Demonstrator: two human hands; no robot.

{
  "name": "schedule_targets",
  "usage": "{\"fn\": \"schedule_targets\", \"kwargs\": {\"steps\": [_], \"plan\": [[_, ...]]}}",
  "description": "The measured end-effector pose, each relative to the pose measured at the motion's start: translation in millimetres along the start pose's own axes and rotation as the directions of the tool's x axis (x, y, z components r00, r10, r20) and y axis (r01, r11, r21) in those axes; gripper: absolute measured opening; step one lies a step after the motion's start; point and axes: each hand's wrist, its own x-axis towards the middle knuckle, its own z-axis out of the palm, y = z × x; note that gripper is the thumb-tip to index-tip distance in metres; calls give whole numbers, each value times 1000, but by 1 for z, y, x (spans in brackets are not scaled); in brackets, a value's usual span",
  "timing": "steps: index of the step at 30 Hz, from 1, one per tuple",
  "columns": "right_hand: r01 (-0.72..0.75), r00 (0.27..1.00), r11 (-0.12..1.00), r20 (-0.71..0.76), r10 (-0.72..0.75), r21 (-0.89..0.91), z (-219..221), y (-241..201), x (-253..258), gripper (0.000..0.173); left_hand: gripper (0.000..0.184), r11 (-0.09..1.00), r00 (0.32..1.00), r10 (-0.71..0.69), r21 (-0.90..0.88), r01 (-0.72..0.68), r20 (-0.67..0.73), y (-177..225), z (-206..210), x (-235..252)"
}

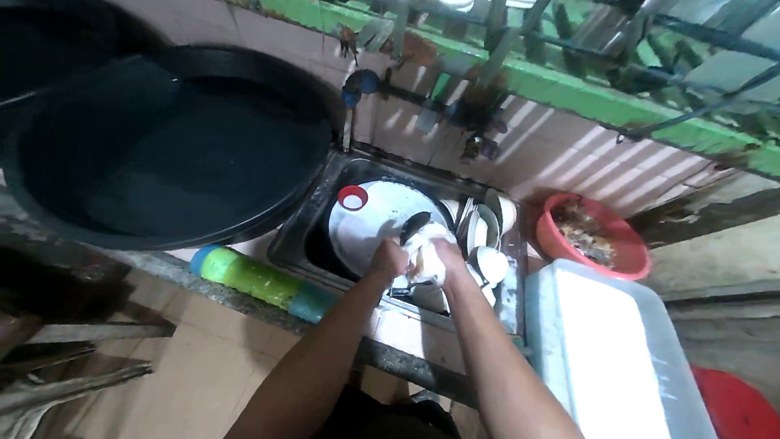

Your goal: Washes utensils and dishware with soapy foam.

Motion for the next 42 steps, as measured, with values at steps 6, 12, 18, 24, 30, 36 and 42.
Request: {"fn": "schedule_targets", "kwargs": {"steps": [6, 12, 18, 24, 30, 36, 42], "plan": [[99, 985, 958, -166, -55, 269, -5, 5, 15, 40, 23, 973, 999, 23, 227, -27, 23, -6, 18, -25], [23, 997, 987, -75, -12, 157, -32, 9, 11, 36, 28, 998, 991, -57, 10, 56, 120, -11, 13, -22], [-8, 971, 1000, -239, 15, 30, -11, 10, -9, 41, 27, 995, 999, 12, 104, -6, -53, -24, 40, -13], [-59, 997, 935, -73, 36, -349, -15, 11, -23, 39, 29, 984, 999, -34, 175, 36, -12, -16, 26, -9], [40, 992, 924, -94, -81, -380, -39, -1, 34, 41, 37, 868, 999, 15, 496, -27, 30, -7, 6, -20], [-15, 999, 874, 40, -5, 486, -23, 3, 38, 51, 28, 1000, 995, -16, -13, 17, 101, -5, 11, -19], [14, 998, 980, -63, -27, -197, -18, 3, -8, 46, 37, 946, 950, -97, -268, 180, 296, -5, 10, -8]]}}
